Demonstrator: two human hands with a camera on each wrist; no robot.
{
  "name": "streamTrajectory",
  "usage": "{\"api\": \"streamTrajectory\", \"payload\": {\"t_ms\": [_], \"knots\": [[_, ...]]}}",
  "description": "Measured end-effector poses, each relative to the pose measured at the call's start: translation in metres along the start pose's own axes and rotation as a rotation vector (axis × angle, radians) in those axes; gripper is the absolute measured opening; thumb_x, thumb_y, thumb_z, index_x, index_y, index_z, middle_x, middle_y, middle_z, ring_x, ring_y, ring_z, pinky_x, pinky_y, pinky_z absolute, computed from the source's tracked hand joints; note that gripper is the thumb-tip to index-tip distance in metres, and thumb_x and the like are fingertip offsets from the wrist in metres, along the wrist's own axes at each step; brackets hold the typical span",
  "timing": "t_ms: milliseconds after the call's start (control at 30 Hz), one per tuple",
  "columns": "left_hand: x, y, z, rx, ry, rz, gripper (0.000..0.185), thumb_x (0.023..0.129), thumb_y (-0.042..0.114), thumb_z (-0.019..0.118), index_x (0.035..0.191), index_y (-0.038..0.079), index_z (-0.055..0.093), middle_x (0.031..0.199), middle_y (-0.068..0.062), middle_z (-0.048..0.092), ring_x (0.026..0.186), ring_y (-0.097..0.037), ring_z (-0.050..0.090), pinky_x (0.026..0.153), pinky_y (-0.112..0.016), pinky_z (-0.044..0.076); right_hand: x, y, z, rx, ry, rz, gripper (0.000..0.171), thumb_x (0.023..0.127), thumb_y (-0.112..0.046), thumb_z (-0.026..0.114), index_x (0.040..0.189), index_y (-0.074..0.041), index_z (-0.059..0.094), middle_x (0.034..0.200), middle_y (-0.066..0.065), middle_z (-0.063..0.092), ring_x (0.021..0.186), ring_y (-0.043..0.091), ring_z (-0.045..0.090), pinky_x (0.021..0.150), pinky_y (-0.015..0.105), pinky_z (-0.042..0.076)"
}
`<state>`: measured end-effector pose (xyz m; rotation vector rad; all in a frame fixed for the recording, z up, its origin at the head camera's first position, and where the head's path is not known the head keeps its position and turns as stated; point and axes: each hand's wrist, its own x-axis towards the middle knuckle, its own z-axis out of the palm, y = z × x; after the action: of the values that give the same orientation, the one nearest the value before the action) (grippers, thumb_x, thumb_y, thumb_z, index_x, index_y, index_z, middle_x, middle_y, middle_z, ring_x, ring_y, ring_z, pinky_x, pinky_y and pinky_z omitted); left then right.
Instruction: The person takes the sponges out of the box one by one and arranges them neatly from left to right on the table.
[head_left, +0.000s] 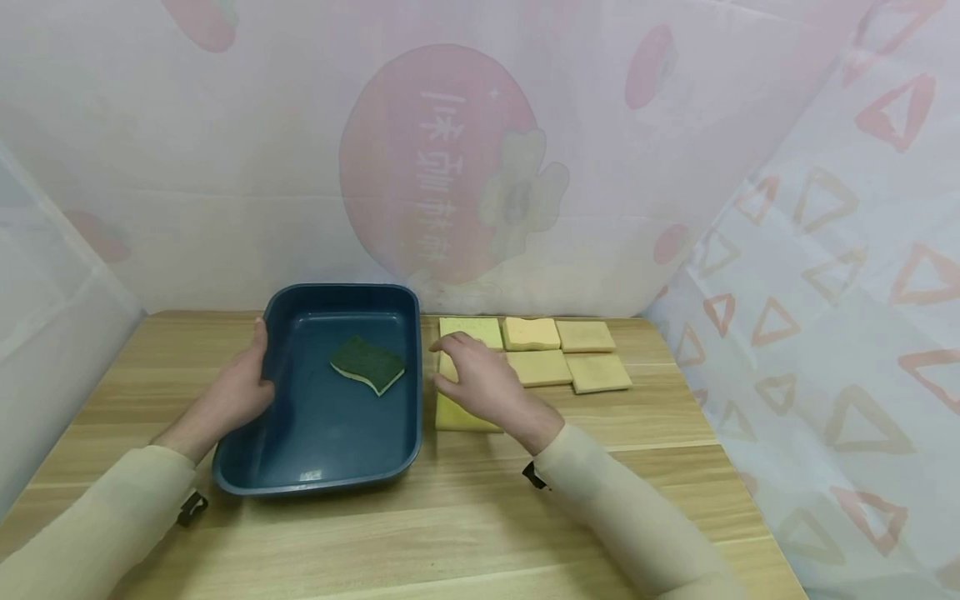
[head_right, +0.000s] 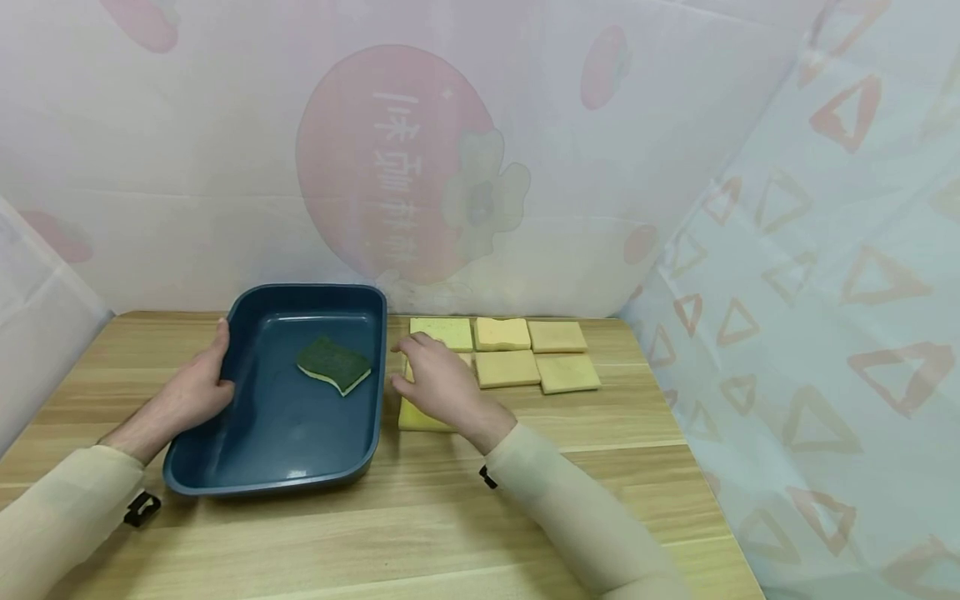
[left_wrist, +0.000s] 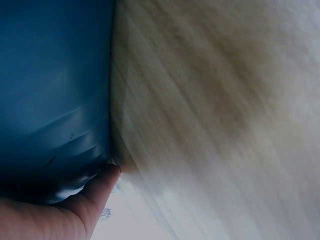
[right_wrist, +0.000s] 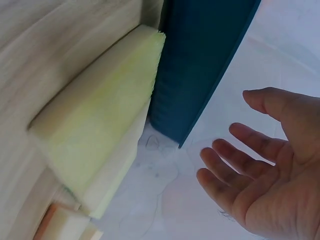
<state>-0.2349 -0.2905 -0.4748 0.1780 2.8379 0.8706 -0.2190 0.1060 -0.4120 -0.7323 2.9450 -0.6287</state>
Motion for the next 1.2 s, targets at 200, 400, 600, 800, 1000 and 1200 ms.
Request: {"api": "streamTrajectory", "payload": {"t_ms": [200,400,600,800,1000,1200], "knots": [[-0.001,0.000,-0.001,0.002,0.000,-0.001,0.109,0.100,-0.010,0.055,0.178,-0.013,-0.020,0.175,-0.059,0.017,0.120,-0.062,0.062,0.079,-0.057,0.068,0.016,-0.013,0.007,-0.023,0.005,-0.050,0.054,0.116,-0.033,0.076,0.163,-0.008,0.066,0.168,0.009,0.067,0.154,0.030,0.066,0.128,0.045,0.057],[-0.002,0.001,-0.001,-0.006,-0.006,-0.012,0.108,0.101,-0.010,0.054,0.178,-0.011,-0.022,0.176,-0.059,0.015,0.121,-0.064,0.062,0.076,-0.055,0.069,0.030,-0.027,0.013,-0.104,-0.010,-0.067,0.057,0.116,-0.035,0.077,0.166,-0.013,0.064,0.174,0.008,0.062,0.157,0.028,0.065,0.124,0.041,0.060],[-0.003,0.002,-0.001,-0.017,-0.011,-0.016,0.109,0.100,-0.010,0.054,0.178,-0.011,-0.022,0.176,-0.059,0.014,0.113,-0.060,0.066,0.071,-0.049,0.067,0.042,-0.036,0.021,-0.186,-0.036,-0.110,0.060,0.117,-0.039,0.074,0.170,-0.014,0.061,0.180,0.009,0.058,0.165,0.027,0.058,0.129,0.039,0.057],[-0.002,0.003,-0.002,-0.019,-0.011,-0.012,0.109,0.100,-0.010,0.054,0.178,-0.011,-0.022,0.175,-0.059,0.015,0.116,-0.061,0.065,0.075,-0.054,0.068,0.056,-0.044,0.032,-0.277,-0.066,-0.146,0.064,0.117,-0.042,0.073,0.173,-0.015,0.058,0.182,0.008,0.056,0.168,0.025,0.055,0.136,0.039,0.050],[-0.002,0.003,-0.002,-0.014,-0.016,-0.007,0.110,0.099,-0.011,0.053,0.177,-0.011,-0.025,0.177,-0.058,0.013,0.138,-0.069,0.055,0.101,-0.079,0.063,0.070,-0.051,0.045,-0.333,-0.091,-0.157,0.069,0.117,-0.045,0.073,0.177,-0.018,0.053,0.187,0.007,0.051,0.173,0.022,0.049,0.139,0.036,0.044],[-0.001,0.002,-0.002,-0.005,-0.012,-0.006,0.111,0.099,-0.011,0.054,0.177,-0.011,-0.025,0.175,-0.059,0.016,0.131,-0.068,0.060,0.097,-0.077,0.065,0.080,-0.059,0.056,-0.376,-0.140,-0.161,0.073,0.117,-0.047,0.071,0.180,-0.017,0.049,0.191,0.007,0.045,0.176,0.023,0.045,0.141,0.034,0.041]]}}
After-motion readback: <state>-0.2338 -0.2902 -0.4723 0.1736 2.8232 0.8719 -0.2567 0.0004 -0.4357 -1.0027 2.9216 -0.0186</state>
